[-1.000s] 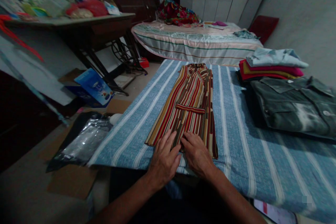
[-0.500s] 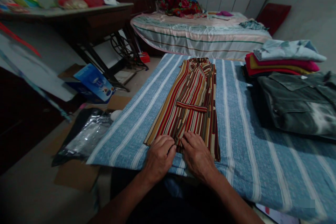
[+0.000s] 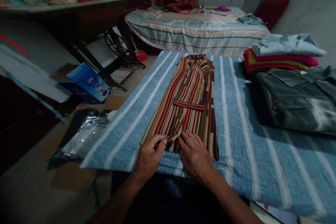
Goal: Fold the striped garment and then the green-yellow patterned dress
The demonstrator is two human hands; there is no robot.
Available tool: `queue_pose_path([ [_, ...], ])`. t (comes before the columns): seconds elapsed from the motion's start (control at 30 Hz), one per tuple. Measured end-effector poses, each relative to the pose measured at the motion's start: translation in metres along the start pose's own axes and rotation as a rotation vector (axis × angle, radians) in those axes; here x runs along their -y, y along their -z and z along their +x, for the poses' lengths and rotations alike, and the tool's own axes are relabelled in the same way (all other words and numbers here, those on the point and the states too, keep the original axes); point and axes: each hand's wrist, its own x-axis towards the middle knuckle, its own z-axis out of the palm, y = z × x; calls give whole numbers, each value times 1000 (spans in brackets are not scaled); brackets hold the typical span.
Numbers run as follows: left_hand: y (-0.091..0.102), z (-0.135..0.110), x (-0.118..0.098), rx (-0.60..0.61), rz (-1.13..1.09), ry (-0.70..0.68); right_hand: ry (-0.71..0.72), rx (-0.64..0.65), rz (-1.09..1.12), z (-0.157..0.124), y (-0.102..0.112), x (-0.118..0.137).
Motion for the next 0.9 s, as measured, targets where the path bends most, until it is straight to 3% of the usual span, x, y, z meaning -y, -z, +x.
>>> queue_pose_path([
  [0.17,-6,-9,0,54,81,-247,9,16,-7,0,1,-1],
  [0.5,-7,-17,5,20,79,-325,74,-51,108,-3,1,-8],
  [0.9,46,-14,37,-42,235,-326,38,-134,221,-5,5,-6],
])
